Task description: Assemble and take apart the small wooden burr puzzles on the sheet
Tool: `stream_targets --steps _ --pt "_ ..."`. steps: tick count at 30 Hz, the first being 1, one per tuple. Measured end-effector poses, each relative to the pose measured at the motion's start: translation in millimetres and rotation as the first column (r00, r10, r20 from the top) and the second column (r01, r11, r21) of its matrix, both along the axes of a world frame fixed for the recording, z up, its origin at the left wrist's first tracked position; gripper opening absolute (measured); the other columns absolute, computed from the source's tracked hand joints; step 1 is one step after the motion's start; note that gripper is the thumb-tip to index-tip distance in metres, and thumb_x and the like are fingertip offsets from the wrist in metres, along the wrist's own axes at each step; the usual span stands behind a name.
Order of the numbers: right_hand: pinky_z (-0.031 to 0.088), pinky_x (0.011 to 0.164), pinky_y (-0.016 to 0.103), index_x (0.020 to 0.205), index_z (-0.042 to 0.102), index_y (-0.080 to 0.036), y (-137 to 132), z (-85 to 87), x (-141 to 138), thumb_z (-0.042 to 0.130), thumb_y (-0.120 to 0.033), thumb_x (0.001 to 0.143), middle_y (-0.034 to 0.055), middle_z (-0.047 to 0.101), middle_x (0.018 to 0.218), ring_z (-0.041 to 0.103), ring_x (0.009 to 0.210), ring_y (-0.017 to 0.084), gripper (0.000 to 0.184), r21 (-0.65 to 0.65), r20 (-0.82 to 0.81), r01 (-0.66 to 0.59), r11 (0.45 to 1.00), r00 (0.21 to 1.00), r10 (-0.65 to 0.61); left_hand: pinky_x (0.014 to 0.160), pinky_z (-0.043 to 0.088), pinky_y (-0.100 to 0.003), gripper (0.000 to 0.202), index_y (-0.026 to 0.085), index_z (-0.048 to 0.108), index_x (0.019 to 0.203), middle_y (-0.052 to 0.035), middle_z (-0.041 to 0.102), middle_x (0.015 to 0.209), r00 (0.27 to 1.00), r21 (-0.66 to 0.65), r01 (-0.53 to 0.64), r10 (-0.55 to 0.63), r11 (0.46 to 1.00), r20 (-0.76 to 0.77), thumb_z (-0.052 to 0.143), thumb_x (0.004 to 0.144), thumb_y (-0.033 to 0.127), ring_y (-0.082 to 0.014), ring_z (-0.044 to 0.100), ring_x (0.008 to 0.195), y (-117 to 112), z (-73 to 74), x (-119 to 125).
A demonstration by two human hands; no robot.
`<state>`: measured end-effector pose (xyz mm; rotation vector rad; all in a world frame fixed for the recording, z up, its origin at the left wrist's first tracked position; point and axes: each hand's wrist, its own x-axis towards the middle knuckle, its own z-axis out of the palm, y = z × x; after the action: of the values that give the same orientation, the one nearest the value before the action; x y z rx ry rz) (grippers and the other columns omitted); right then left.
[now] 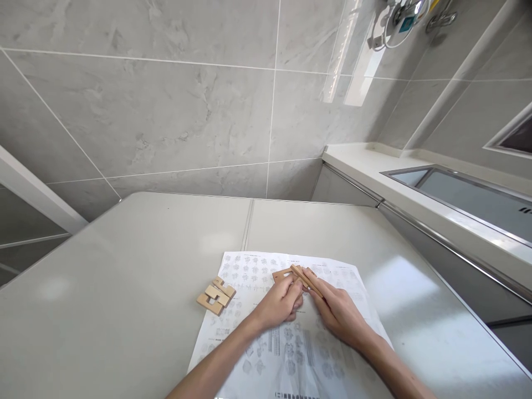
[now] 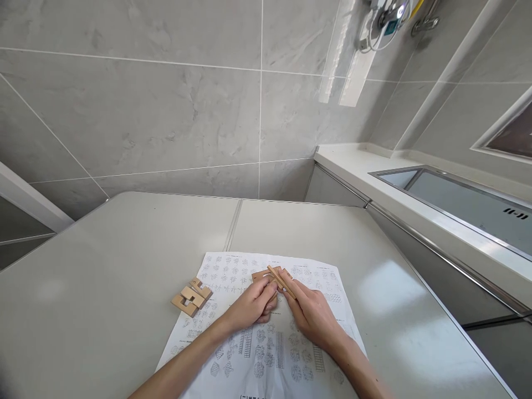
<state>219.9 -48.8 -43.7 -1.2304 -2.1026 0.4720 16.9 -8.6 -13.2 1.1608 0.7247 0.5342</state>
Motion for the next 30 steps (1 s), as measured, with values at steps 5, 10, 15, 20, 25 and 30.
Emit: stream_targets --steps 5,10,15,20,25,30 --pt "0.064 0.103 0.046 0.169 0.031 -0.033 2.4 -4.8 1.5 0.038 -0.02 0.111 0.0088 0.066 0.15 0.066 0.136 0.029 0.059 0.018 -0.015 0.044 0.999 0.999 -0.044 0.053 0.039 -0.024 0.058 0.022 0.048 0.098 0.0082 0.039 0.071 1.0 0.02 -0.006 0.006 1.0 -0.012 0.055 0.094 0.079 -0.0094 0.035 0.056 0.5 0.5 0.6" --pt "0.062 0.107 0.047 0.169 0.03 -0.036 1.3 1.0 -2.5 0.039 -0.02 0.111 0.0062 0.065 0.152 0.064 0.138 0.029 0.061 0.033 -0.019 0.006 0.999 1.0 -0.005 0.052 0.035 -0.024 0.057 0.023 0.044 0.091 0.0087 0.036 0.07 1.0 0.021 -0.005 0.005 1.0 0.001 0.056 0.093 0.079 -0.0087 0.032 0.055 -0.1 0.4 0.4" --pt "0.065 0.101 0.046 0.17 0.026 -0.039 -0.8 4.6 -5.2 0.042 -0.021 0.111 0.0051 0.072 0.143 0.073 0.126 0.029 0.063 0.029 0.025 0.015 0.999 1.0 -0.016 0.051 0.034 -0.023 0.058 0.024 0.041 0.088 0.009 0.035 0.07 1.0 0.008 -0.006 0.005 1.0 0.022 0.058 0.092 0.079 -0.0088 0.032 0.056 0.2 -1.3 1.0" --pt "0.066 0.1 0.046 0.17 0.026 -0.038 -1.1 5.7 -5.6 0.04 -0.022 0.112 0.0062 0.072 0.142 0.072 0.126 0.03 0.062 0.025 0.021 0.016 1.0 1.0 -0.016 0.051 0.036 -0.023 0.056 0.023 0.042 0.089 0.0091 0.037 0.069 1.0 0.01 -0.006 0.006 1.0 0.016 0.057 0.093 0.078 -0.0086 0.033 0.055 0.8 -2.0 1.2" --pt "0.067 0.097 0.045 0.169 0.027 -0.039 -1.2 7.4 -4.4 0.042 -0.024 0.111 0.0053 0.071 0.143 0.074 0.123 0.029 0.062 0.028 0.023 0.008 1.0 1.0 -0.009 0.053 0.047 -0.027 0.055 0.023 0.044 0.085 0.008 0.042 0.068 1.0 0.066 -0.001 0.003 0.998 -0.022 0.054 0.096 0.076 -0.0083 0.038 0.052 0.3 -1.6 0.6" --pt "0.066 0.098 0.045 0.169 0.029 -0.038 -0.3 3.0 -3.7 0.038 -0.024 0.112 0.0071 0.073 0.138 0.071 0.128 0.029 0.059 0.031 0.001 0.024 0.999 1.0 -0.024 0.056 0.055 -0.03 0.055 0.021 0.048 0.086 0.0082 0.045 0.065 1.0 0.091 -0.013 0.013 0.996 0.003 0.056 0.096 0.075 -0.0083 0.038 0.05 1.4 -2.2 2.5"
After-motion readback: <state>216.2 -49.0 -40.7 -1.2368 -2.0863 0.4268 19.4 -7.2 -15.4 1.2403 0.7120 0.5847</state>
